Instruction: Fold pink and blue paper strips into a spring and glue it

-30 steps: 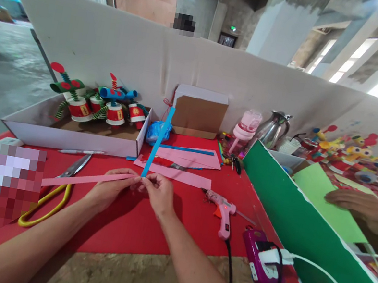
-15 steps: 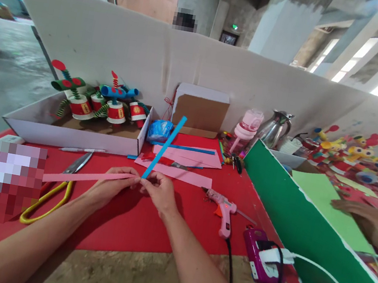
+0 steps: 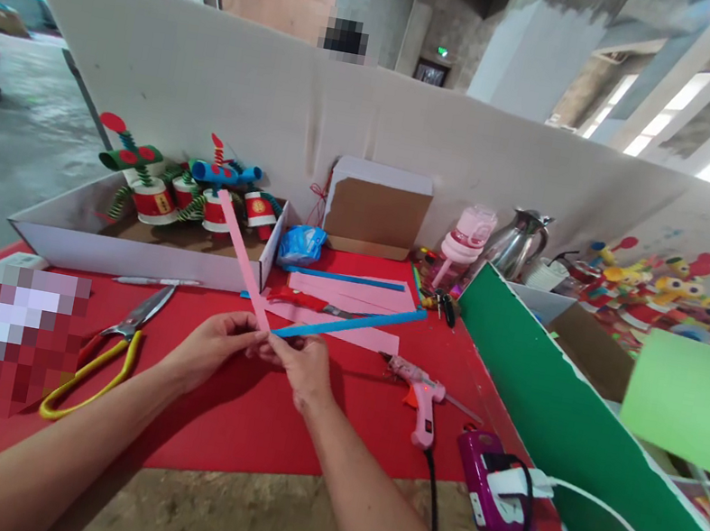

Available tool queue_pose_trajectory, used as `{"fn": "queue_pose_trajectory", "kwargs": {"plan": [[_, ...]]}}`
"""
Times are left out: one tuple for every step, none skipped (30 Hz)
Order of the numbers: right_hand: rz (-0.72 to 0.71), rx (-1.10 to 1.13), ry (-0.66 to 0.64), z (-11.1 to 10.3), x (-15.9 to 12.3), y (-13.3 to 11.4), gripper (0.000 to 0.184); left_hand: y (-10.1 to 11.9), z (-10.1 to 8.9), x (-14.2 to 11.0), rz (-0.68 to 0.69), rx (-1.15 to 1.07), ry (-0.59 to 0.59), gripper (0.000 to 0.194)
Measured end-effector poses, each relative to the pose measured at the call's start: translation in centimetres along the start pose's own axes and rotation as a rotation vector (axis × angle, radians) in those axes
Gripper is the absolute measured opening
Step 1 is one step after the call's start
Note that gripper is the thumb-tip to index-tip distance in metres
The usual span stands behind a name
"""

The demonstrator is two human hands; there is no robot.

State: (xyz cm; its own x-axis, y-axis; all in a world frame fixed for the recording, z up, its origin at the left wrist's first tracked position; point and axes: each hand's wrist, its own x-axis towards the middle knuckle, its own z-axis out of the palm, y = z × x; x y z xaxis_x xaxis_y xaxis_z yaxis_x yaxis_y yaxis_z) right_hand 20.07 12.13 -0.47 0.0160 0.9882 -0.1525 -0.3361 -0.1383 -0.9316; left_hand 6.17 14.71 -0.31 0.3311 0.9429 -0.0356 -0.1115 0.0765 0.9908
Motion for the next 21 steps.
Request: {"fn": "queue_pose_trajectory", "kwargs": {"plan": [[0.000, -0.011, 0.007, -0.02, 0.01, 0.01, 0.032, -0.01, -0.04, 0.00, 0.001, 0.016, 0.008, 0.023], [-0.001, -0.027, 0.010, -0.06, 0.03, 0.02, 0.032, 0.01, -0.08, 0.00, -0.007, 0.031, 0.009, 0.024], [-0.004, -0.047, 0.013, -0.10, 0.05, 0.03, 0.031, 0.07, -0.10, -0.01, -0.023, 0.043, 0.005, 0.026], [-0.007, -0.067, 0.016, -0.12, 0.06, 0.05, 0.031, 0.15, -0.10, -0.02, -0.042, 0.050, 0.002, 0.027], [-0.012, -0.082, 0.022, -0.12, 0.06, 0.07, 0.030, 0.23, -0.07, -0.04, -0.056, 0.055, 0.001, 0.028], [-0.016, -0.087, 0.030, -0.10, 0.05, 0.10, 0.030, 0.30, -0.03, -0.05, -0.062, 0.057, 0.004, 0.029], [-0.024, -0.083, 0.043, -0.06, 0.03, 0.12, 0.030, 0.36, 0.04, -0.07, -0.060, 0.059, 0.010, 0.030], [-0.037, -0.073, 0.061, 0.00, 0.00, 0.15, 0.030, 0.41, 0.11, -0.09, -0.053, 0.064, 0.014, 0.030], [-0.057, -0.063, 0.078, 0.06, -0.04, 0.17, 0.030, 0.44, 0.18, -0.11, -0.045, 0.070, 0.015, 0.031], [-0.078, -0.060, 0.089, 0.12, -0.07, 0.19, 0.029, 0.46, 0.24, -0.14, -0.037, 0.076, 0.017, 0.031], [-0.095, -0.064, 0.093, 0.16, -0.09, 0.22, 0.029, 0.48, 0.29, -0.16, -0.029, 0.085, 0.021, 0.031], [-0.105, -0.074, 0.091, 0.18, -0.10, 0.25, 0.029, 0.48, 0.32, -0.18, -0.022, 0.095, 0.031, 0.031], [-0.111, -0.087, 0.088, 0.18, -0.08, 0.29, 0.029, 0.48, 0.34, -0.20, -0.013, 0.107, 0.044, 0.031], [-0.115, -0.106, 0.085, 0.16, -0.04, 0.33, 0.029, 0.48, 0.35, -0.20, -0.005, 0.118, 0.055, 0.031], [-0.123, -0.131, 0.086, 0.11, 0.01, 0.38, 0.028, 0.46, 0.35, -0.20, 0.001, 0.125, 0.061, 0.030], [-0.136, -0.160, 0.091, 0.06, 0.07, 0.43, 0.026, 0.43, 0.35, -0.19, 0.001, 0.129, 0.061, 0.030], [-0.156, -0.189, 0.097, -0.01, 0.13, 0.48, 0.024, 0.37, 0.35, -0.18, -0.003, 0.132, 0.060, 0.030], [-0.177, -0.215, 0.102, -0.06, 0.19, 0.53, 0.021, 0.29, 0.36, -0.16, -0.009, 0.132, 0.060, 0.030], [-0.192, -0.231, 0.102, -0.11, 0.23, 0.56, 0.019, 0.19, 0.36, -0.13, -0.014, 0.131, 0.062, 0.030], [-0.199, -0.235, 0.101, -0.14, 0.25, 0.58, 0.017, 0.07, 0.35, -0.10, -0.019, 0.124, 0.065, 0.029], [-0.200, -0.228, 0.096, -0.15, 0.27, 0.59, 0.016, -0.05, 0.32, -0.06, -0.022, 0.114, 0.068, 0.029]]}}
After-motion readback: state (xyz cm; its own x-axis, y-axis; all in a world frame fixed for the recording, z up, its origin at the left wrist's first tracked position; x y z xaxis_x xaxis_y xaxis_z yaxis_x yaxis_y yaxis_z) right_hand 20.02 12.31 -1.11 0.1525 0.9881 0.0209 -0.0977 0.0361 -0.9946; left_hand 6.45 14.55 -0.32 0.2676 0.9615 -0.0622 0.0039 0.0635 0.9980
